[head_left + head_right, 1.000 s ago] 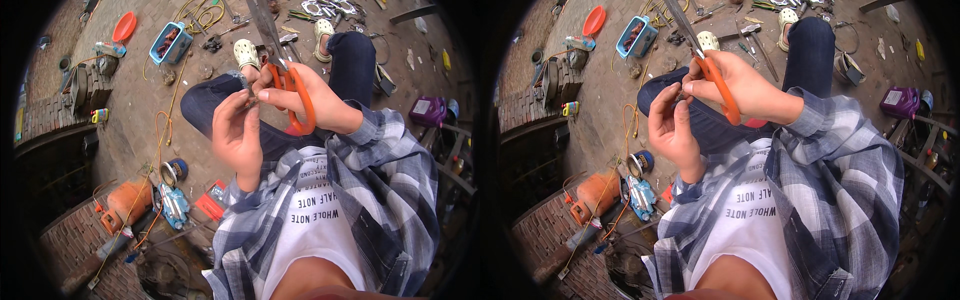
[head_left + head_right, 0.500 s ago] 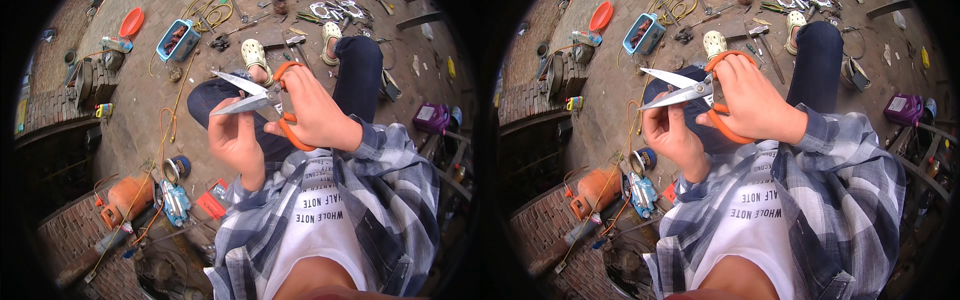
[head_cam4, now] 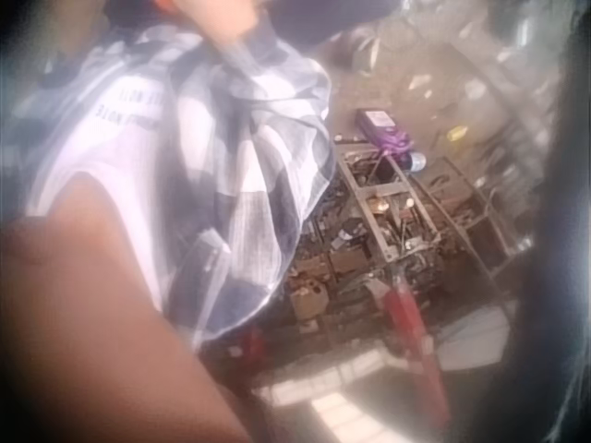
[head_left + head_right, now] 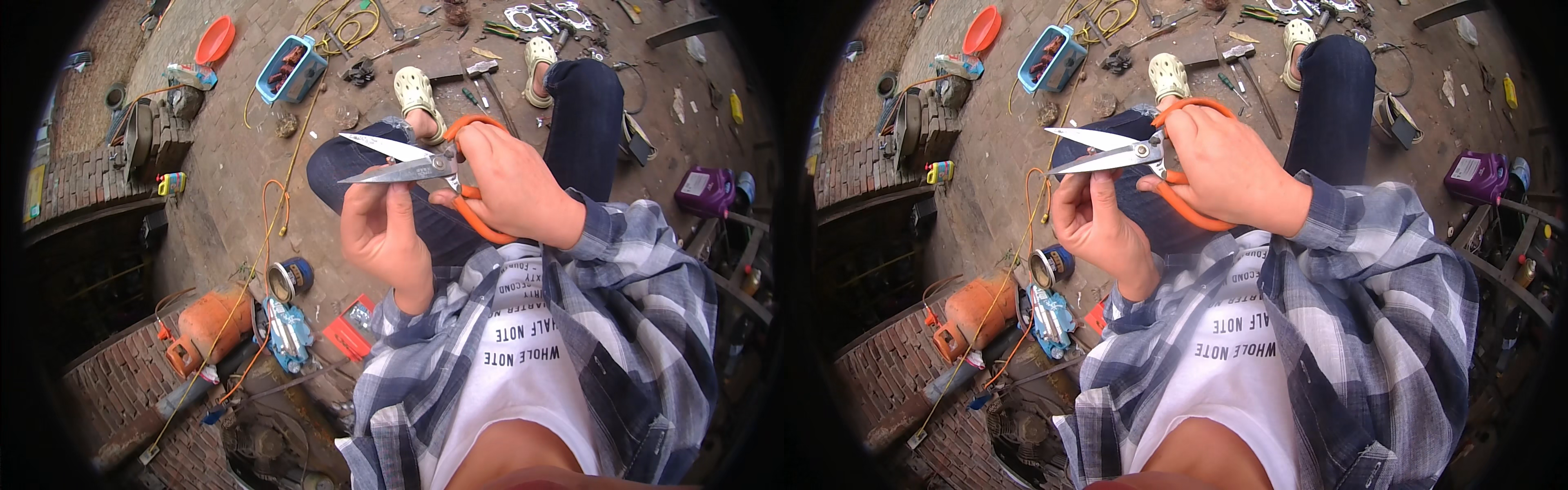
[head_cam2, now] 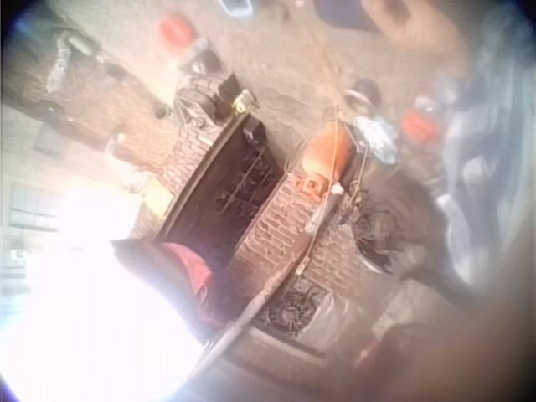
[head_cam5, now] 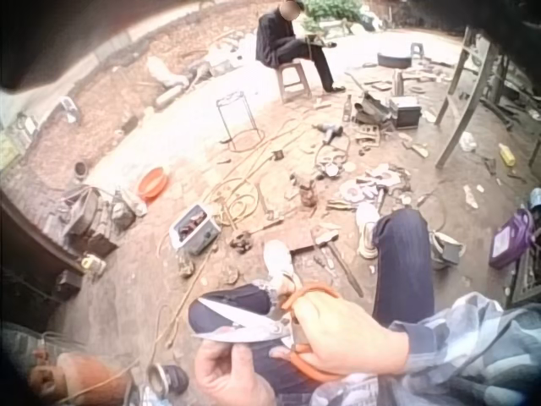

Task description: The person sits on the floor and uses orange-handled shears to repeatedly cut small pieces of metal wire or rod. The person holds the metal piece in one hand and operates the shears with the other, trimming the metal into smaller segments.

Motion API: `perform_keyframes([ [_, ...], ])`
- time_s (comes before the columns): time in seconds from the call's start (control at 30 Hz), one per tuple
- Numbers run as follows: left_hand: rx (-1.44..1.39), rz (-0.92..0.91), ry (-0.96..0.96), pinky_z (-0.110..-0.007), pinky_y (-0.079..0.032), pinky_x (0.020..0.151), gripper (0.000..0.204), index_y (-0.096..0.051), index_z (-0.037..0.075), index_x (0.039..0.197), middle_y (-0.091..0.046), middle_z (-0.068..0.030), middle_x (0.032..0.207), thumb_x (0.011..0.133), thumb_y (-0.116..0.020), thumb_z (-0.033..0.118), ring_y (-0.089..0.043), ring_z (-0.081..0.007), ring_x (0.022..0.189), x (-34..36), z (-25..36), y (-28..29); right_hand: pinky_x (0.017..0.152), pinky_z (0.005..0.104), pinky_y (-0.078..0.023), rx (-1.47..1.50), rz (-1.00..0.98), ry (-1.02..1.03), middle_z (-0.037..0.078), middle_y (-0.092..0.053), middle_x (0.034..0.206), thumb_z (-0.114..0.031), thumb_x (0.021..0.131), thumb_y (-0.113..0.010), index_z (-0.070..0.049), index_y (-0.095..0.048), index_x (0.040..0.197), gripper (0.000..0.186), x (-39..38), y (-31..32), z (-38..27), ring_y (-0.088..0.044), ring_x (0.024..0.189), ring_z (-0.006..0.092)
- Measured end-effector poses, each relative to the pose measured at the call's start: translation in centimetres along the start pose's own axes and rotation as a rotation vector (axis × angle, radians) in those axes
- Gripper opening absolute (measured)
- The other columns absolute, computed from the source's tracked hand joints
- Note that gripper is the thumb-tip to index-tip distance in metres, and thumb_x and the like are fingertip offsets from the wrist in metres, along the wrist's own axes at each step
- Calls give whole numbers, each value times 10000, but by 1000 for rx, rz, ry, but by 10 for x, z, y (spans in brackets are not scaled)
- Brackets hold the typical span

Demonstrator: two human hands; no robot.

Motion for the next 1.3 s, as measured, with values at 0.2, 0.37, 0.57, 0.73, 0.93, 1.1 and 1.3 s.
perform_keyframes([
  [0.2,-157,-2,195,-325,-519,788,186,-558,-57,1043,-619,-123,1014,863,-597,-34,-626,-186,851,4,-6,-1,723,390,-492,-84,41,70,162,-566,891,-443,741,-716,33,-493,1030,599,3,4,-2,-588,844,338],
  [0.37,-94,-31,151,-315,-552,746,153,-578,-63,1029,-629,-114,967,888,-571,-4,-639,-179,863,4,-9,-1,742,400,-488,-17,8,46,172,-573,905,-424,755,-711,47,-487,1037,593,2,0,-4,-588,860,347],
  [0.57,-31,28,47,-261,-510,741,140,-595,-58,1018,-642,-93,937,887,-580,-11,-627,-144,825,0,-12,1,787,409,-476,143,-141,-71,213,-551,1009,-383,755,-723,55,-478,1051,583,0,-17,-6,-566,933,363],
  [0.73,48,114,34,-237,-488,720,90,-614,-60,955,-646,-80,908,873,-595,-28,-613,-123,787,-2,-15,6,844,424,-451,32,-69,3,252,-532,1023,-343,754,-725,82,-462,1056,584,6,-12,-13,-547,962,391],
  [0.93,94,102,10,-244,-487,707,84,-617,-57,947,-628,-56,865,868,-589,-49,-602,-119,779,-2,-13,6,874,433,-437,107,-84,-1,282,-525,1000,-332,734,-741,104,-451,1049,611,3,-18,-12,-533,972,414],
  [1.1,128,44,29,-236,-459,731,91,-618,-56,938,-578,-41,902,851,-597,-77,-568,-107,825,-2,-9,7,771,418,-420,202,-182,-1,228,-464,963,-287,741,-754,81,-380,1067,617,1,-20,-12,-494,867,389],
  [1.3,117,24,60,-231,-456,726,101,-618,-57,945,-558,-35,908,847,-607,-80,-565,-109,822,-3,-8,7,765,432,-432,174,-172,-57,237,-488,945,-251,765,-729,78,-380,1068,567,-3,-25,-11,-510,867,406],
])
Point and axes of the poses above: each hand's wrist, its own x-axis towards the middle knuckle, its own y-axis out of the back of the hand, z = x × y, the point moved 6 cm from there along x, towards the middle knuckle
